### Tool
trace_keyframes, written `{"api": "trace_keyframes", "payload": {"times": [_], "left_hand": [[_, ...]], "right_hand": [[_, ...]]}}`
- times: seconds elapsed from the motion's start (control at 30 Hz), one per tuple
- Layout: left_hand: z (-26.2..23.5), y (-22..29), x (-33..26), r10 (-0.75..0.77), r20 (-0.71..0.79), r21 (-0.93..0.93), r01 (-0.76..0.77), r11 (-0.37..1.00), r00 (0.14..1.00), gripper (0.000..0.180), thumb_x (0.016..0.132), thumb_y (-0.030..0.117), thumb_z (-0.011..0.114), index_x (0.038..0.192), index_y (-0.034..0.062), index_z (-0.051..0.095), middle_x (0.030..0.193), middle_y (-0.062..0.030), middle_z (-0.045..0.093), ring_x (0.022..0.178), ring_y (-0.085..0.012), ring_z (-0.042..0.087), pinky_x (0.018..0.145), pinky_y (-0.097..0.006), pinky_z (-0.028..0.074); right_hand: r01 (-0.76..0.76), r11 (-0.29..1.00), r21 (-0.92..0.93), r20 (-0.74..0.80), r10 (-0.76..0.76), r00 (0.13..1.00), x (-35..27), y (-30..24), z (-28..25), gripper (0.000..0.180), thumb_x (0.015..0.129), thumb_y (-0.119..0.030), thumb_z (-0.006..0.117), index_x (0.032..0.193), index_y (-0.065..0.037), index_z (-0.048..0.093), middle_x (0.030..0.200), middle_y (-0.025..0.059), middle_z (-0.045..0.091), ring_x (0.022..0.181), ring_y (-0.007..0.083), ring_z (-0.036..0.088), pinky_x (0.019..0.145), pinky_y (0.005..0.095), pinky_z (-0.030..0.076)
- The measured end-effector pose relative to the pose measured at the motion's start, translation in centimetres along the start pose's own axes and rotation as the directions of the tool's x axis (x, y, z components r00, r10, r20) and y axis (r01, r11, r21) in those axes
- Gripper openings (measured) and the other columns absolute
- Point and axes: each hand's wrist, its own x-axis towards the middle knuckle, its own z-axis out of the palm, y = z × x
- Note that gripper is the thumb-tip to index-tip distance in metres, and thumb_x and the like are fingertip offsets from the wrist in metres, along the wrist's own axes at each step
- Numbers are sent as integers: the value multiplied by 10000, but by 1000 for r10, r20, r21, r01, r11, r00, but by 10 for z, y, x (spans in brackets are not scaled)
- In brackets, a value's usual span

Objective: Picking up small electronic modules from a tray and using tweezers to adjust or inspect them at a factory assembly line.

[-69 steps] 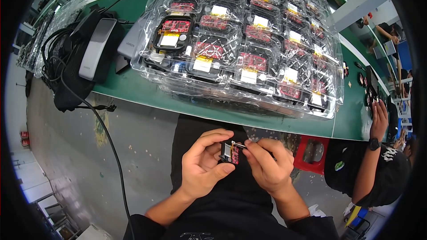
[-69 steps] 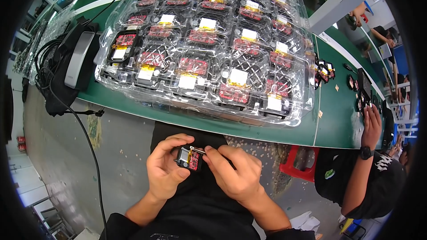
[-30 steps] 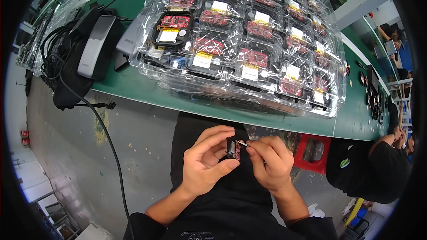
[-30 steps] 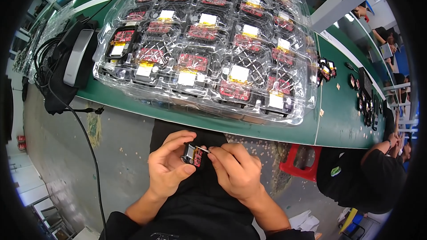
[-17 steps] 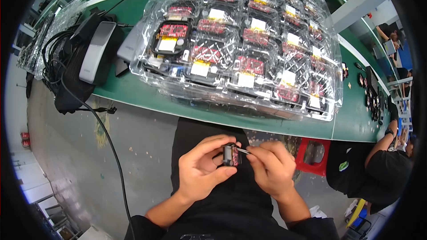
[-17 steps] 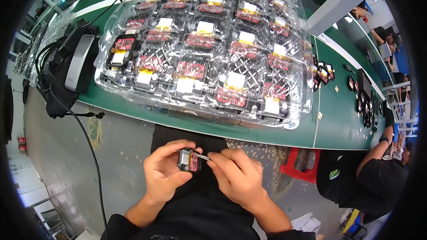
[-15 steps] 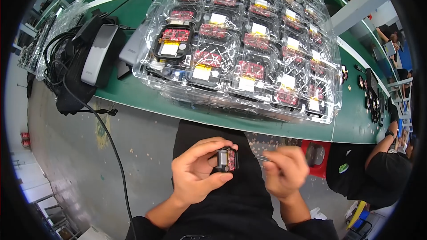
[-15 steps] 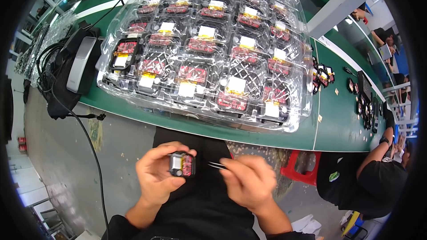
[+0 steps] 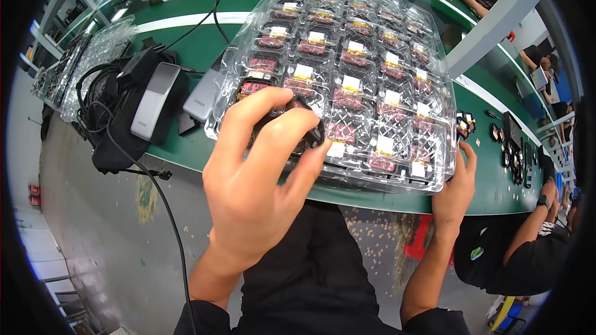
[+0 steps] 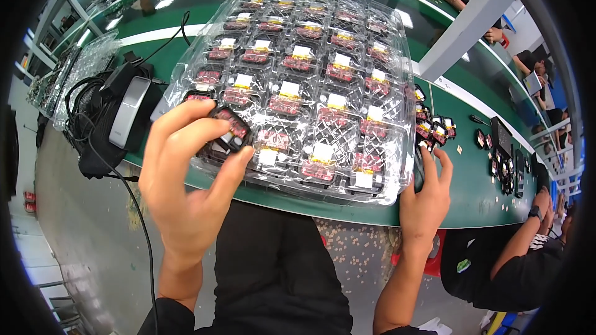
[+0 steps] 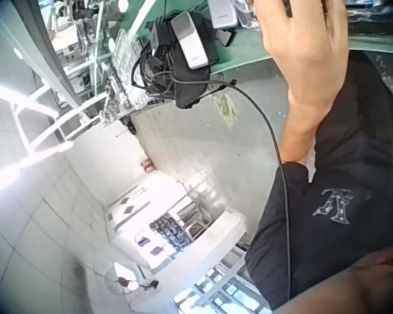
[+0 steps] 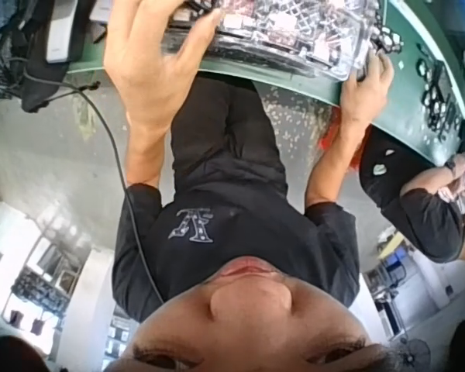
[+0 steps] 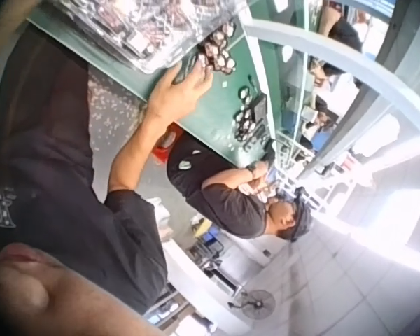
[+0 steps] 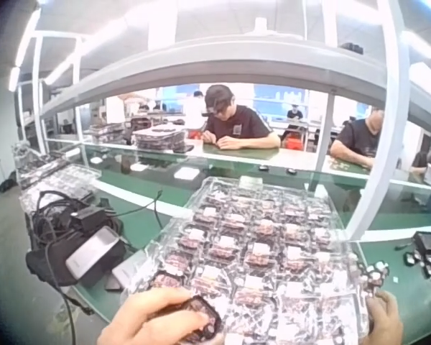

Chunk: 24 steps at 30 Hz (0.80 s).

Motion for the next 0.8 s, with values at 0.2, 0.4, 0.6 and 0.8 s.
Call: {"api": "trace_keyframes", "payload": {"times": [0.2, 0.4, 0.6, 0.8], "left_hand": [[-2, 3, 4, 40, 126, 151, -59, 987, 991, 264, 726, 37, 847, 966, 23, 739, 1062, -111, 694, 1017, -319, 682, 926, -433, 536], [-4, -4, 1, 109, 39, 216, -115, 970, 993, 251, 725, 46, 850, 956, 10, 759, 956, -90, 696, 972, -317, 687, 964, -488, 530], [-7, -1, 8, 120, 122, 250, -148, 957, 985, 294, 707, 100, 868, 971, 21, 767, 952, -79, 658, 942, -296, 650, 875, -445, 524], [-8, -2, 5, 80, 233, 281, -145, 949, 969, 324, 750, 130, 827, 1041, 4, 762, 1091, -110, 651, 1026, -323, 613, 875, -443, 499]], "right_hand": [[-74, 997, 1, 79, 74, 994, 2, -6, -2, 447, 878, -130, 704, 1318, -91, 639, 1430, 103, 565, 1097, 354, 664, 892, 418, 531], [-26, 999, -18, 41, 27, 999, 3, -7, -1, 380, 906, -128, 688, 1279, -71, 639, 1438, 116, 561, 1100, 381, 663, 893, 437, 528], [-21, 1000, -11, 49, 21, 999, 2, -8, -2, 377, 906, -136, 688, 1274, -74, 639, 1450, 115, 554, 1092, 391, 663, 889, 447, 527], [-50, 999, 4, 39, 49, 998, 2, -8, 0, 305, 905, -148, 692, 1193, -65, 638, 1471, 130, 539, 1067, 397, 671, 862, 450, 529]]}}
